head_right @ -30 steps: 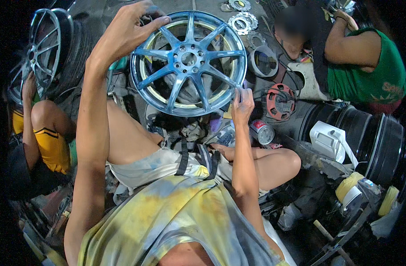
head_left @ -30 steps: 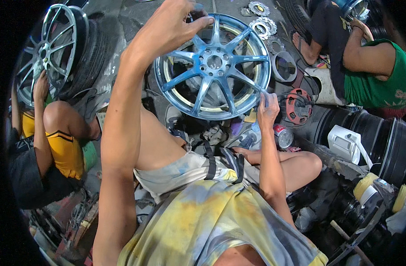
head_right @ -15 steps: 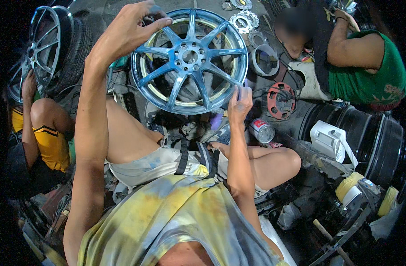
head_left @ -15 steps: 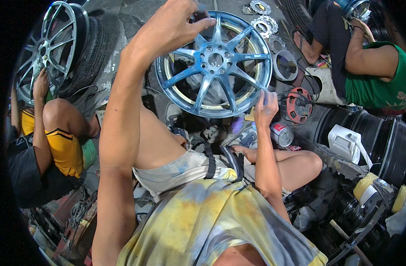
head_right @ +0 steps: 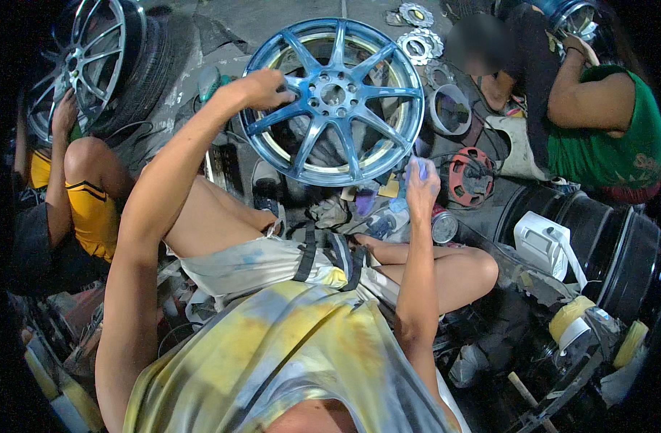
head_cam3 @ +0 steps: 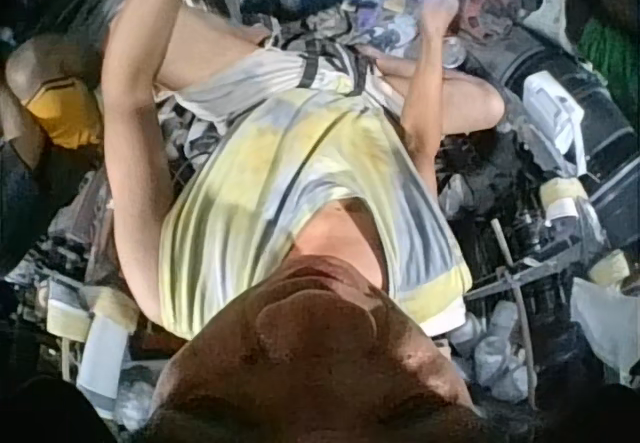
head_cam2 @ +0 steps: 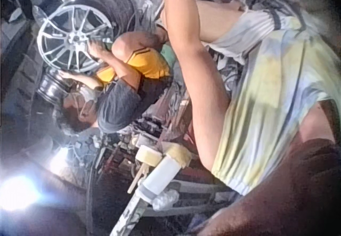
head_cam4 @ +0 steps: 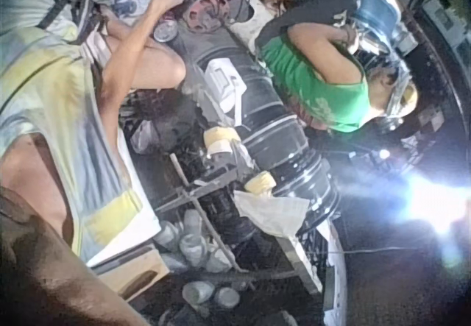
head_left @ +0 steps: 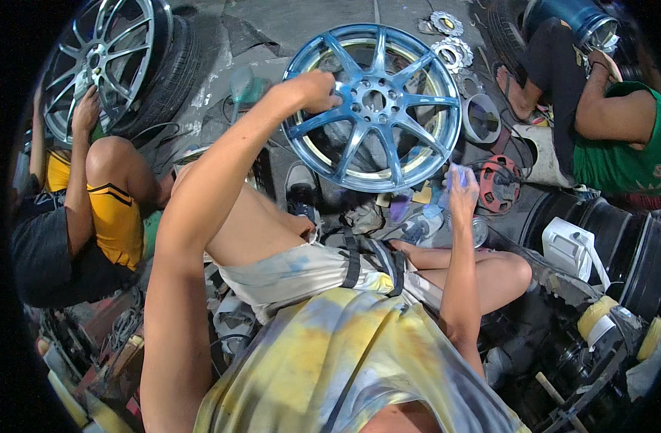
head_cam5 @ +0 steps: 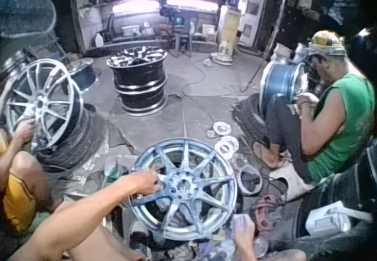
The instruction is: The person scrubs a blue car wheel with a purple sponge while sitting on the floor. They repeatedly rub the spokes and rim, occasionally adjusting their grip and the wheel's position.
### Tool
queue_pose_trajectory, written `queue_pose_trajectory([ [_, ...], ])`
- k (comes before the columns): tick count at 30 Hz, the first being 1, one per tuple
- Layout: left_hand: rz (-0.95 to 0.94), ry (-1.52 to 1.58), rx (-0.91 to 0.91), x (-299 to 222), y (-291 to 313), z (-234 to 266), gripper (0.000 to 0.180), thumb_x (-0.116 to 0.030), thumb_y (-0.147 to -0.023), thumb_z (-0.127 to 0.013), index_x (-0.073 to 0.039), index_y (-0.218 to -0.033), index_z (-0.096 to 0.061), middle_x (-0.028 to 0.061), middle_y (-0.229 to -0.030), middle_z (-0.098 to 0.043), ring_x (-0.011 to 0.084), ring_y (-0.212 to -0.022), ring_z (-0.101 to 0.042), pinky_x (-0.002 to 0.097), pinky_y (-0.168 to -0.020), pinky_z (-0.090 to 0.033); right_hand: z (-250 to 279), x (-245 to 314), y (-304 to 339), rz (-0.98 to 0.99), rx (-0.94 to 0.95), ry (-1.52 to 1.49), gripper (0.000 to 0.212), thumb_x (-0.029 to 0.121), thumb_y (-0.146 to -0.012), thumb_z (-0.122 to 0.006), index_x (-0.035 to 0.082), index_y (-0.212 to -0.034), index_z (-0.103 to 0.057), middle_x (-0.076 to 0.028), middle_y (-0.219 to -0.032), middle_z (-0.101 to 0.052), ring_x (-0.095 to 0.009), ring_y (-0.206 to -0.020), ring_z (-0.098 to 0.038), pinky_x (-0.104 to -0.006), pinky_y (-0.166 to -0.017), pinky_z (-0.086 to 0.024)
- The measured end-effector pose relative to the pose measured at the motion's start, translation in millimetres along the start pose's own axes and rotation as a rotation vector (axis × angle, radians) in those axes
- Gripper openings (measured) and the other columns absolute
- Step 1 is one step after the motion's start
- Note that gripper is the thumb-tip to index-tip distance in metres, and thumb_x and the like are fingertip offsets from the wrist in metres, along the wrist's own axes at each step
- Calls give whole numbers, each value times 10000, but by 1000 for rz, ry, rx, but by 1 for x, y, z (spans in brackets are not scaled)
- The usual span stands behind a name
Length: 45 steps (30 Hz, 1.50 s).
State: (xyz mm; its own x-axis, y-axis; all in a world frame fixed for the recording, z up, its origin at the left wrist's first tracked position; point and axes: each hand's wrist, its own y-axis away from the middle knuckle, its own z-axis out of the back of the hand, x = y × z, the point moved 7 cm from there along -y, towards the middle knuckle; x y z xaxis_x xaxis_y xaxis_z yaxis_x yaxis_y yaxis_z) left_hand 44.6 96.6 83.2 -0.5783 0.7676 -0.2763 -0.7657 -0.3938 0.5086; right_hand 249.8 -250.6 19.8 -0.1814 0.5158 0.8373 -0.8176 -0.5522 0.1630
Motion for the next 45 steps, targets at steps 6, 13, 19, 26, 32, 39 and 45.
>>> queue_pose_trajectory([
  [6, 102, -12, 170, 8, -12, -67, 486, -373, -985, -618, 35, -1236, -698, 266, -1289, -675, 416, -1221, -644, 469, -1049, -508, -53, -25, 37, -219, 260, -552, 231, 239, -1052, -631, 11, -1028, -653, 6, -840, -618, -109, -780, -585, -302, -764, -565],
  [13, 133, 116, 136, -9, -27, -80, 498, -371, -1001, -587, 33, -1277, -677, 285, -1336, -642, 431, -1243, -631, 480, -1058, -504, -16, -20, 0, -94, 17, -262, 266, 294, -1034, -665, 28, -1031, -688, -4, -872, -659, -88, -749, -583, -267, -693, -501],
  [19, -58, 235, 140, -47, -44, -82, 579, -428, -974, -637, 96, -1216, -675, 312, -1216, -690, 432, -1147, -679, 491, -994, -520, 30, 7, -35, -14, -195, -116, 255, 244, -1042, -623, -5, -1026, -675, -61, -833, -685, -119, -770, -637, -327, -695, -514],
  [26, -218, 213, -350, -45, -21, 50, 452, -427, -1004, -630, -4, -1099, -759, 269, -994, -731, 382, -911, -729, 489, -849, -562, -11, 57, 14, 459, 289, 363, 139, 104, -911, -719, -27, -959, -715, -236, -938, -681, -445, -867, -665, -471, -765, -532],
  [32, -198, 316, -445, -54, 37, 118, 383, -330, -939, -676, 38, -1019, -743, 298, -967, -716, 455, -939, -703, 519, -833, -554, -48, 80, 26, 611, 438, 517, 124, 59, -896, -665, -46, -933, -721, -218, -899, -644, -429, -853, -652, -490, -768, -513],
  [39, -145, 320, -401, -54, 47, 134, 397, -349, -955, -642, 21, -1038, -758, 309, -1034, -715, 452, -996, -710, 519, -879, -564, -48, 81, 8, 724, 560, 721, 144, 89, -866, -632, -16, -899, -724, -235, -931, -656, -436, -921, -659, -522, -827, -530],
  [45, -92, 283, -430, -39, 48, 136, 389, -339, -950, -647, 23, -1036, -761, 310, -1048, -717, 449, -1011, -712, 520, -896, -566, -56, 72, -4, 621, 623, 848, 146, 129, -900, -659, 8, -908, -740, -200, -896, -641, -430, -906, -651, -522, -792, -519],
])
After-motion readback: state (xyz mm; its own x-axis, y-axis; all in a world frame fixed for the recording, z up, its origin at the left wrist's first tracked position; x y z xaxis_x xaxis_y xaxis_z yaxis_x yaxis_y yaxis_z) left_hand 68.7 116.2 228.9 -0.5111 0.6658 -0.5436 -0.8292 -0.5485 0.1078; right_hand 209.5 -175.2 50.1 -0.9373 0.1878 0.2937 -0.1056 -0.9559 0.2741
